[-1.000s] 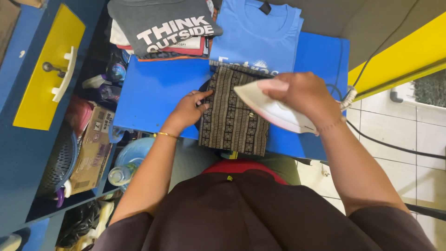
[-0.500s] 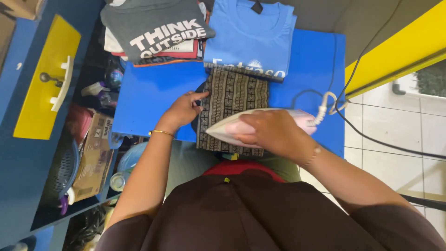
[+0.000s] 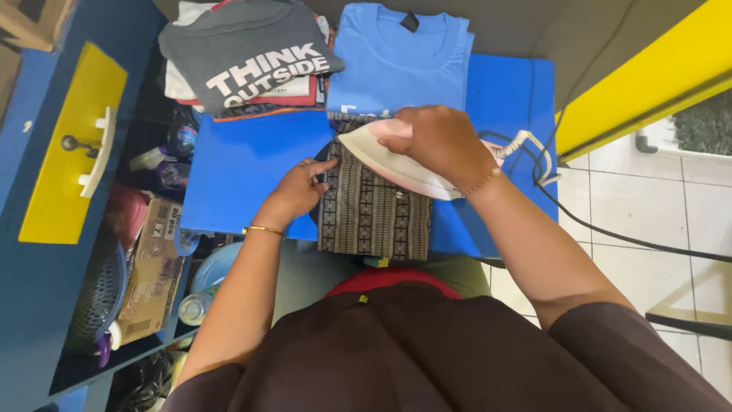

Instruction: Ironing and folding various items of clothing on a flat work surface

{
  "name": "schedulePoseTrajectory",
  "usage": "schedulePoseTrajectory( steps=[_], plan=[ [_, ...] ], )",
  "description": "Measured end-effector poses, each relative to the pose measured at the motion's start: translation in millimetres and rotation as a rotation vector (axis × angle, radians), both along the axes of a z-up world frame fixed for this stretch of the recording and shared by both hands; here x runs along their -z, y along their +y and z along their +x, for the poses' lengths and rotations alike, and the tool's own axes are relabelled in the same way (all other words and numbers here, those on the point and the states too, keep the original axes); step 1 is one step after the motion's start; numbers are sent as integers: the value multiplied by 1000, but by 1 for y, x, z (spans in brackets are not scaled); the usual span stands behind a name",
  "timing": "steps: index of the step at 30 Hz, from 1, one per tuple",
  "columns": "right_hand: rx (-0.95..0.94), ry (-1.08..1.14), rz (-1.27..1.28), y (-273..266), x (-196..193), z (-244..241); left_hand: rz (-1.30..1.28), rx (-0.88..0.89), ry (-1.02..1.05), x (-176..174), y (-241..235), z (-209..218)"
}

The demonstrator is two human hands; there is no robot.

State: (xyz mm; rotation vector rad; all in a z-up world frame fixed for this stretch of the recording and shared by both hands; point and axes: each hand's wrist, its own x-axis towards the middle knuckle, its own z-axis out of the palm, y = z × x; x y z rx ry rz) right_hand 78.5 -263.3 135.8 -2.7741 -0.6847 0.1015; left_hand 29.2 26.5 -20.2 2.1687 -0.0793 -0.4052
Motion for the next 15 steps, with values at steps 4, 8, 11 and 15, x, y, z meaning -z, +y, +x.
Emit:
schedulePoseTrajectory(
  steps=[4, 8, 11, 15],
  plan=[
    [93, 147, -66, -17, -15, -5, -12, -35, 20, -5, -2, -8],
    [274, 245, -107, -42, -58, -40, 40, -43, 28, -8, -5, 0],
    [325, 223, -160, -73, -47, -39, 91, -89, 79, -70, -21, -14],
    [393, 225, -199, -94, -47, -41, 214, -155, -124, -36, -23, 3]
  ],
)
